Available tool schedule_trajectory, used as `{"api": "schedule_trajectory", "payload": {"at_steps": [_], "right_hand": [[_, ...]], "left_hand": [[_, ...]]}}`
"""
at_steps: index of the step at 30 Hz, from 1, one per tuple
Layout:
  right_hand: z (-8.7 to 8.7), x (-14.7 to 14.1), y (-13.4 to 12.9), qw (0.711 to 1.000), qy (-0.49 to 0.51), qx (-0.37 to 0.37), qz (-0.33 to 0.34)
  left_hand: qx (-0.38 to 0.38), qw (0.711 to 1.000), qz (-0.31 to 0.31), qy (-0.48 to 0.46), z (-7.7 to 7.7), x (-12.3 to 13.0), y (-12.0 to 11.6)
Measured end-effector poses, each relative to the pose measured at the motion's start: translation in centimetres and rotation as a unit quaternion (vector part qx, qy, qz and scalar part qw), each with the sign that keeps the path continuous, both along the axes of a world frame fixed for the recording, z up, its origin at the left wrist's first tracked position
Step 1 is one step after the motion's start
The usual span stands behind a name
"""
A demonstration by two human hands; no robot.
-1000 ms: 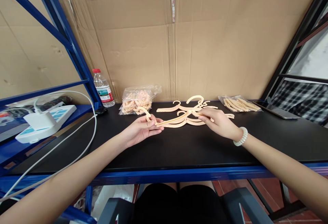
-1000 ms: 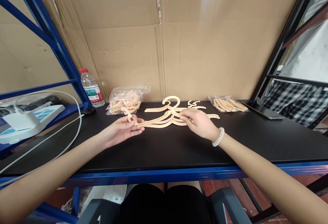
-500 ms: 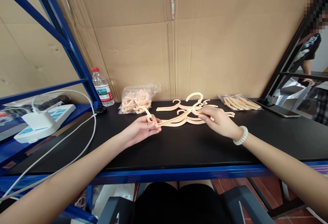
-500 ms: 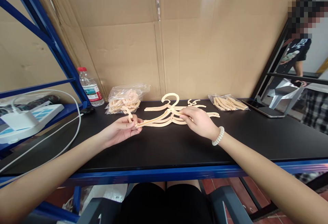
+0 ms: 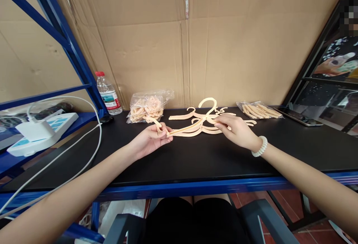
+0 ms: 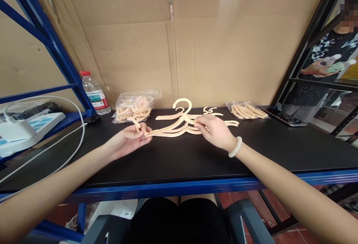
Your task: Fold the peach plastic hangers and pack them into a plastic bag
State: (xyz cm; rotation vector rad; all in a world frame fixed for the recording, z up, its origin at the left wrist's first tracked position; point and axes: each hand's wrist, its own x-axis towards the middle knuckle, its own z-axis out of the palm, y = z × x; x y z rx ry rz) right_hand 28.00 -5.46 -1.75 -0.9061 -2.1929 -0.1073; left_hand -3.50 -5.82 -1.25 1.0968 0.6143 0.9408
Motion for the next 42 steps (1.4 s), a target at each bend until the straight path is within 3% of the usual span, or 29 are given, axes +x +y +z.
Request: {"api": "schedule_trajectory", "payload": {"at_steps": [9,27,42], "right_hand": [[0.00,-0.11,-0.09,1.000,0.006,0.015,-0.010],[-0.33,0.15,0.09,0.999,0.000,0.030,-0.017],[-0.14,-0.54,-0.52,0.998,-0.012,0.060,-0.008]], "left_hand": [[-0.025,0.998,0.049,-0.024,-0.12,-0.05,0.27],[-0.008,1.000,-0.003,-0.027,-0.24,-0.30,0.22],[0.034,0.999,0.012,-0.017,-0.73,0.18,0.50]]}}
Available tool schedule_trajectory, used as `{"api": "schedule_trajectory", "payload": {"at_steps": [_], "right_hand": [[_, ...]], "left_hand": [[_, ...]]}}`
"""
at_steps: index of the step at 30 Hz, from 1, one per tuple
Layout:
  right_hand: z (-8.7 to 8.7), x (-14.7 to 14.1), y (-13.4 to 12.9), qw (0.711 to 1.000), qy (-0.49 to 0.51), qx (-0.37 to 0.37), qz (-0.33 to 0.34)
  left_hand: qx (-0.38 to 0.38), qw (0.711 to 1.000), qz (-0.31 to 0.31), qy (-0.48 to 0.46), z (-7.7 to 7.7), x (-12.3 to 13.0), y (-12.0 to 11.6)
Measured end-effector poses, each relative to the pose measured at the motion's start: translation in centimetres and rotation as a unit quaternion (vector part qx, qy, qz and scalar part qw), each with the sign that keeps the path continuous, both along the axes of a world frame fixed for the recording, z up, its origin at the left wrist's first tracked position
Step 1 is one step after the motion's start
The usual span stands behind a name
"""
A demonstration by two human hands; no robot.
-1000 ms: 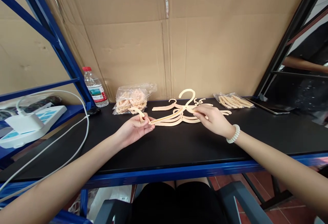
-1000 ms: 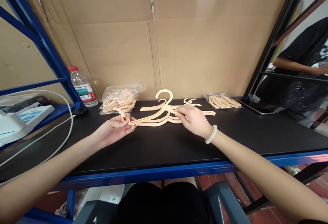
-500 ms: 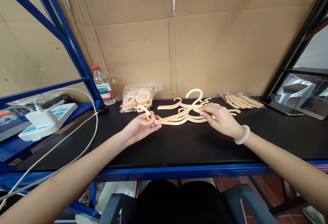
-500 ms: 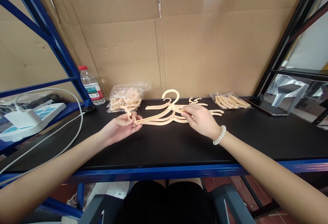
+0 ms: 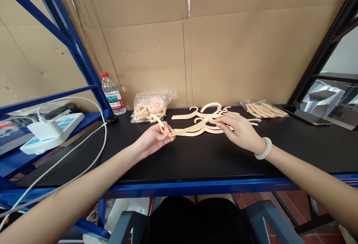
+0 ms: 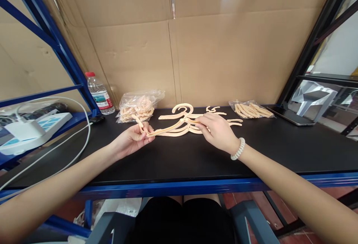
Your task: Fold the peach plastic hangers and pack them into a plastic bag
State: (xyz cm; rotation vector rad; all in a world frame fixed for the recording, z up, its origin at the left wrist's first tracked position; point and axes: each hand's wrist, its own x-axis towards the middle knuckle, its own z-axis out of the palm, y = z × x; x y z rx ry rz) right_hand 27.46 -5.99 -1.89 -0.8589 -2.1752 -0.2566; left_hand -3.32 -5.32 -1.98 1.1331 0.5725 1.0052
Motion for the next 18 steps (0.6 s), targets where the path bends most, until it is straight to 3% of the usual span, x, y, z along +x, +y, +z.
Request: {"api": "schedule_trajectory", "payload": {"at_steps": [12,18], "right_hand": [[-0.03,-0.33,-0.23,1.000,-0.009,0.019,0.002],[-0.20,-0.71,-0.62,0.999,0.007,0.009,-0.032]], "left_hand": [[0.022,0.999,0.024,0.025,0.01,0.21,-0.19],[0.040,0.995,0.085,0.034,-0.17,0.49,-0.25]]}}
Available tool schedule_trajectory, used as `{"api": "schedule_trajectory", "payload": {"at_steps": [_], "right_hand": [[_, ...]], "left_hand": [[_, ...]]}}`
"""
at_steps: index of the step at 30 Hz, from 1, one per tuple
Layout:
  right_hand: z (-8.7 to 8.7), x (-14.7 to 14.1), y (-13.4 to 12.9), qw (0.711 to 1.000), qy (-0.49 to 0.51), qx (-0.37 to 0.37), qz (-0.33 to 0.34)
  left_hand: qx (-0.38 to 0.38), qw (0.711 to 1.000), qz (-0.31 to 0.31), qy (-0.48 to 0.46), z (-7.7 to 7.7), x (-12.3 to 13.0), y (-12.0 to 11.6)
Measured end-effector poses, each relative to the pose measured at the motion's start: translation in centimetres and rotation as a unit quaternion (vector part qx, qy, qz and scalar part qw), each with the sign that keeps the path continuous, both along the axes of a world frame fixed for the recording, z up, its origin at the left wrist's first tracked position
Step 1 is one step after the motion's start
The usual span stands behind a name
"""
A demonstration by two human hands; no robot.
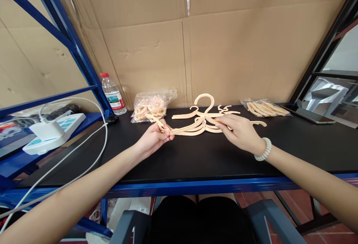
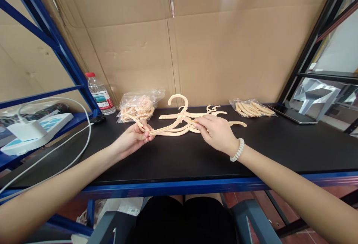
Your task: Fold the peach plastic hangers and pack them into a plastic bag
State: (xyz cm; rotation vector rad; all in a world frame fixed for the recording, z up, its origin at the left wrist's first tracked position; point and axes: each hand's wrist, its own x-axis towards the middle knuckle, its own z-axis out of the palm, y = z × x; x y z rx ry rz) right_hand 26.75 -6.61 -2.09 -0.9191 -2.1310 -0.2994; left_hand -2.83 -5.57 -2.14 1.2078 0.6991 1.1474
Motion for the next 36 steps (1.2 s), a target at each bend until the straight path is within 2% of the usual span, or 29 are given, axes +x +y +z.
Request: {"api": "schedule_trajectory", "payload": {"at_steps": [6,11,17,21,26,33,36], "right_hand": [[-0.2,-0.7,-0.4,0.997,-0.009,-0.024,-0.075],[-0.1,-0.7,-0.4,0.991,0.002,-0.045,-0.125],[0.0,-0.3,0.0,0.987,0.004,-0.083,-0.137],[-0.1,0.2,0.3,0.981,-0.022,-0.117,-0.153],[-0.4,0.5,0.6,0.979,-0.048,-0.135,-0.144],[-0.8,0.1,0.4,0.973,-0.119,-0.159,-0.115],[-1.1,0.1,0.6,0.976,-0.131,-0.151,-0.083]], "left_hand": [[-0.019,0.996,0.090,0.005,-0.3,0.0,0.4],[-0.032,0.995,0.096,0.000,-0.2,0.2,0.4],[-0.061,0.992,0.106,-0.011,0.9,-0.1,-0.1],[-0.079,0.978,0.181,-0.059,1.9,-0.8,0.1],[-0.068,0.949,0.302,-0.065,2.5,-2.0,1.0],[0.062,0.878,0.473,0.029,1.8,-2.3,1.0],[0.094,0.865,0.488,0.065,1.3,-2.3,1.1]]}}
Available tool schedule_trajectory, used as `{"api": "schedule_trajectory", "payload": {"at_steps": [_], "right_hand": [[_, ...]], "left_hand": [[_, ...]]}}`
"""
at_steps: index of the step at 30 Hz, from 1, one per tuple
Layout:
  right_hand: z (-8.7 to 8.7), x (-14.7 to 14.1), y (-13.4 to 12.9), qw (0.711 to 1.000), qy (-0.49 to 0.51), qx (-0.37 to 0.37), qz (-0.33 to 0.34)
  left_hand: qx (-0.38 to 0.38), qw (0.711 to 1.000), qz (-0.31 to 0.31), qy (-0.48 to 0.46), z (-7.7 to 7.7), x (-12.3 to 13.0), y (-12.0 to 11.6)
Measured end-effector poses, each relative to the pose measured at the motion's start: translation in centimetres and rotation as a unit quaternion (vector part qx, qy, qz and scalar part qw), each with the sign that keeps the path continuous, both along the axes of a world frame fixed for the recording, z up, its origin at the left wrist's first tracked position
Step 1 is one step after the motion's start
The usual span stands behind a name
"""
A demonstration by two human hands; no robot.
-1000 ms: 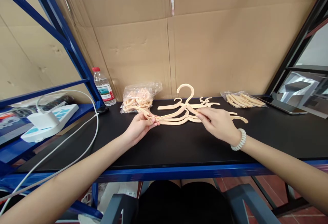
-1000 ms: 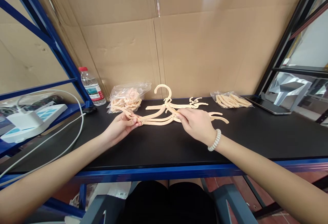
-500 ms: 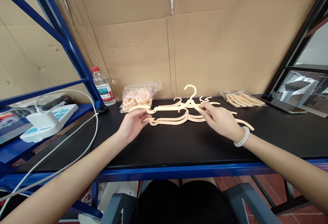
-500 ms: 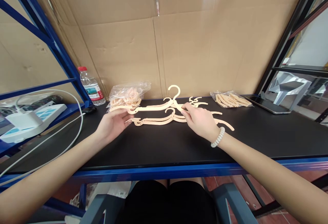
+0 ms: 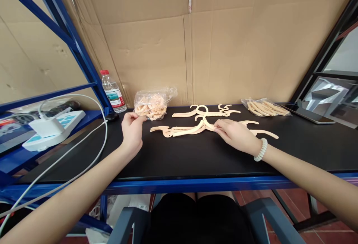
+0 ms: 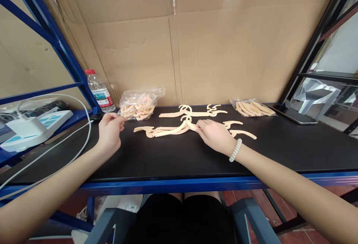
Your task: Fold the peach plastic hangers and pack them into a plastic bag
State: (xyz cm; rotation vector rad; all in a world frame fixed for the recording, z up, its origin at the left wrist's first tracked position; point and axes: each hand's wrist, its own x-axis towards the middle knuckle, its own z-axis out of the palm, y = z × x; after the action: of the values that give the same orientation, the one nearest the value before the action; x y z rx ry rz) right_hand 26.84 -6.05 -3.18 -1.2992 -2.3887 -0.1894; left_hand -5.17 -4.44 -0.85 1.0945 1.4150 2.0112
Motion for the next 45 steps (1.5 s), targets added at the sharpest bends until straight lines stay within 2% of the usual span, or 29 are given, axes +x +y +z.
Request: {"api": "schedule_trajectory", "payload": {"at_steps": [3,5,6,8,10,12,19,24,29,32,35,38,41,45], "right_hand": [[-0.2,0.0,0.2,0.999,-0.005,0.003,0.037],[-0.3,0.1,0.4,0.999,-0.017,0.006,0.046],[-0.3,0.1,0.4,0.998,-0.025,0.007,0.048],[-0.3,0.2,0.4,0.998,-0.039,0.007,0.050],[-0.2,0.2,0.4,0.998,-0.043,0.003,0.045],[-0.1,0.2,0.3,0.999,-0.038,-0.006,0.036],[0.3,0.4,0.3,0.999,-0.027,-0.035,0.019],[0.4,1.1,0.7,1.000,-0.009,-0.019,0.001],[0.0,1.1,1.0,1.000,-0.006,-0.025,0.011],[-0.8,1.0,1.2,0.995,-0.046,-0.084,0.011],[-1.4,1.1,1.4,0.986,-0.073,-0.148,0.002],[-1.5,1.3,1.6,0.983,-0.077,-0.167,-0.003],[-1.5,1.4,1.9,0.983,-0.074,-0.166,-0.009],[-1.3,1.5,2.6,0.982,-0.074,-0.176,-0.012]], "left_hand": [[-0.013,0.991,-0.059,0.117,-0.5,0.3,-0.1],[-0.038,0.960,-0.116,0.254,-0.8,0.7,-0.5],[-0.042,0.931,-0.140,0.334,-0.9,1.0,-0.8],[-0.026,0.856,-0.178,0.485,-1.1,1.5,-1.4],[0.002,0.788,-0.199,0.582,-1.3,1.9,-1.8],[0.008,0.759,-0.210,0.616,-1.6,1.9,-1.8],[-0.022,0.773,-0.193,0.604,-2.1,1.0,-0.6],[-0.010,0.766,-0.206,0.609,-2.1,1.2,-0.8],[0.008,0.744,-0.226,0.628,-2.4,1.3,-0.8],[-0.035,0.725,-0.249,0.641,-2.6,1.3,-1.0],[-0.092,0.687,-0.280,0.665,-2.7,1.5,-1.3],[-0.119,0.660,-0.295,0.680,-2.6,1.8,-1.3],[-0.135,0.647,-0.297,0.689,-2.6,2.0,-1.0],[-0.138,0.647,-0.300,0.688,-2.6,2.3,-0.1]]}}
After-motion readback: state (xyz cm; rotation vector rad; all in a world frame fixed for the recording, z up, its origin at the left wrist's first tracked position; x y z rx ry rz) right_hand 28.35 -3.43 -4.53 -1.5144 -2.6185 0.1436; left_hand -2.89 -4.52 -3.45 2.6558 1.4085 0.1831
